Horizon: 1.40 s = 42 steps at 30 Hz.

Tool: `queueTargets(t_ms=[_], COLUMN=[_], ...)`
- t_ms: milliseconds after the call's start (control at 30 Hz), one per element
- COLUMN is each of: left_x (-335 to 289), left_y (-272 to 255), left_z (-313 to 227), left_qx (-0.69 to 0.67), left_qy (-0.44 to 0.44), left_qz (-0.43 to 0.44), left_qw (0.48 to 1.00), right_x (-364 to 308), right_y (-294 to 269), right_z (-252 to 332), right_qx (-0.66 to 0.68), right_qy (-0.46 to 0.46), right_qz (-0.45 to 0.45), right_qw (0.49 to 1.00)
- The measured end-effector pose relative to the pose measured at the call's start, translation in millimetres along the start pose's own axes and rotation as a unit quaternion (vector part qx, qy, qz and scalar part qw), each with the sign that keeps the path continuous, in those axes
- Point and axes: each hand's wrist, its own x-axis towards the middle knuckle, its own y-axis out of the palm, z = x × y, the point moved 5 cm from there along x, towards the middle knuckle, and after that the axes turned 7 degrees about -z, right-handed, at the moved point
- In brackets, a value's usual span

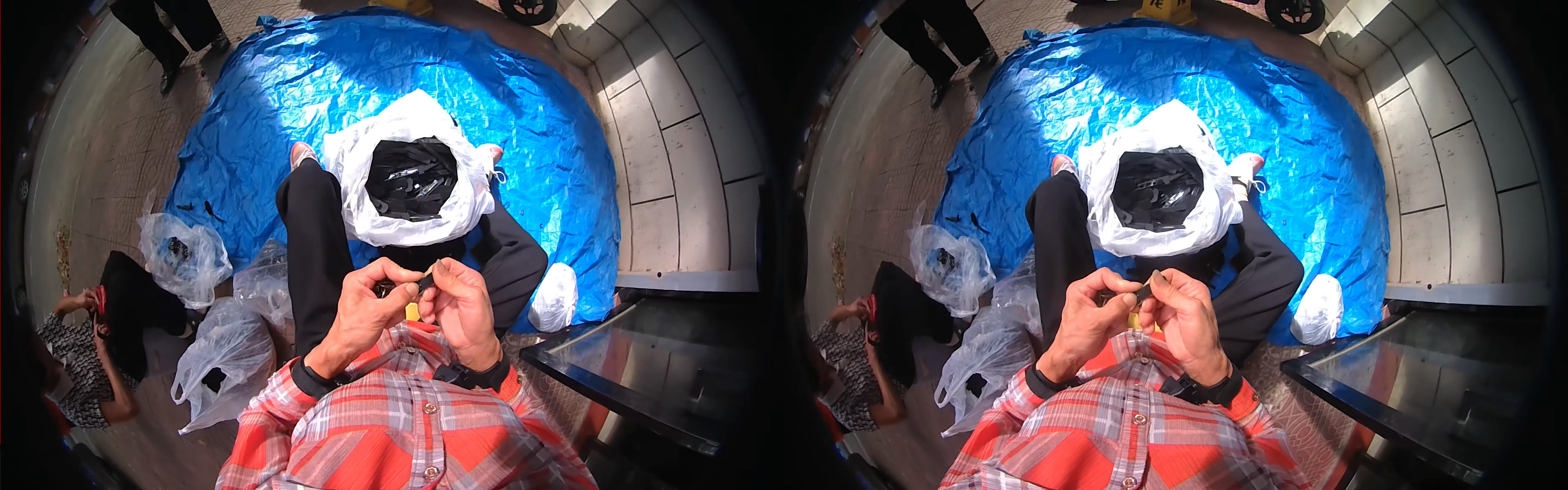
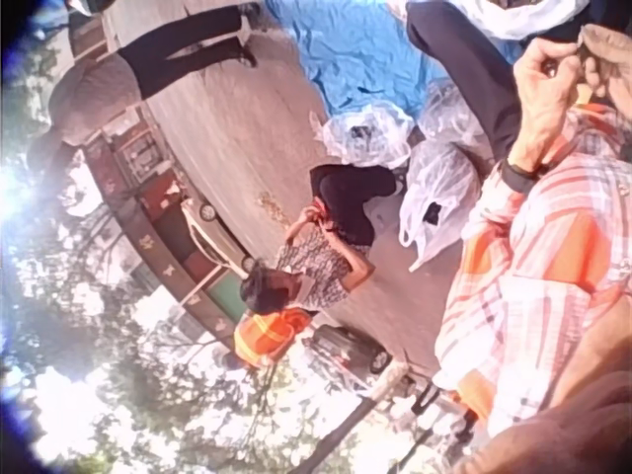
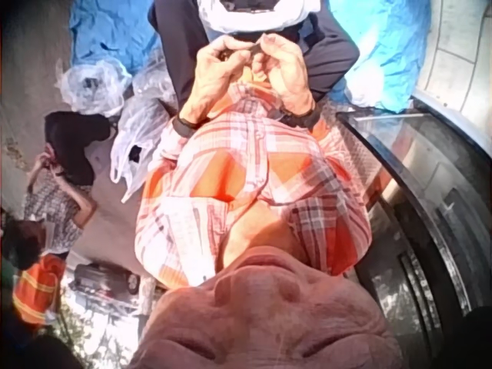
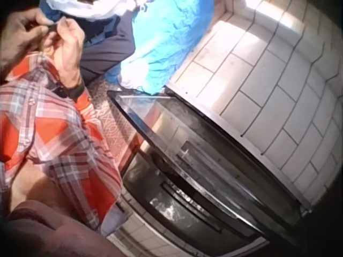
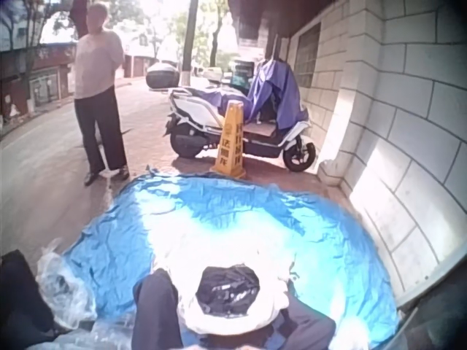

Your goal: Assembling small black components, likely for footwear, while sitting on a blue tarp on a sidewalk.

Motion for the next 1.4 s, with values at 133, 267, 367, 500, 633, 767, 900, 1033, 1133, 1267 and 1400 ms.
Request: queueTargets(t_ms=[133, 267, 367, 500, 633, 767, 900, 1033, 1133, 1267, 1400], left_x=[-4.5, -3.3, -2.6, 2.8, 0.5, 2.8, 2.5, 1.3, 9.0, 12.1, 17.7], left_y=[1.0, 1.4, 0.6, -2.7, -4.6, -1.8, 3.3, 6.8, -26.7, -19.1, -16.0], left_z=[-10.7, -14.5, -9.0, -3.8, -6.4, -8.9, -13.2, -22.8, -19.6, 2.7, 19.0], left_qx=[0.032, 0.119, 0.151, 0.027, 0.017, 0.104, 0.222, 0.346, 0.065, 0.025, 0.022], left_qy=[-0.019, 0.073, 0.143, 0.058, 0.035, 0.074, 0.127, 0.260, 0.119, -0.022, -0.022], left_qz=[-0.002, -0.032, -0.039, -0.032, 0.019, 0.003, 0.003, 0.020, -0.120, 0.040, 0.076], left_qw=[0.999, 0.990, 0.977, 0.997, 0.999, 0.992, 0.967, 0.902, 0.983, 0.999, 0.997], right_x=[-2.2, -9.4, -38.3, -38.6, -40.1, -4.2, -0.7, 4.9, 14.0, 13.7, 9.8], right_y=[3.3, 10.8, 43.7, 44.1, 37.7, 17.6, 8.8, -8.3, -25.7, -15.4, -8.6], right_z=[4.8, 12.2, 25.4, 13.1, 51.5, 35.1, 26.4, 2.5, 0.5, -0.4, -7.6], right_qx=[-0.060, -0.214, -0.538, -0.623, -0.564, -0.523, -0.532, -0.338, -0.141, -0.120, -0.107], right_qy=[-0.043, -0.177, -0.578, -0.597, -0.590, -0.376, -0.330, -0.050, -0.017, -0.006, 0.038], right_qz=[-0.017, -0.031, 0.013, 0.066, -0.031, 0.039, 0.056, 0.092, 0.081, 0.132, 0.166], right_qw=[0.997, 0.960, 0.613, 0.501, 0.577, 0.764, 0.777, 0.935, 0.986, 0.984, 0.980])
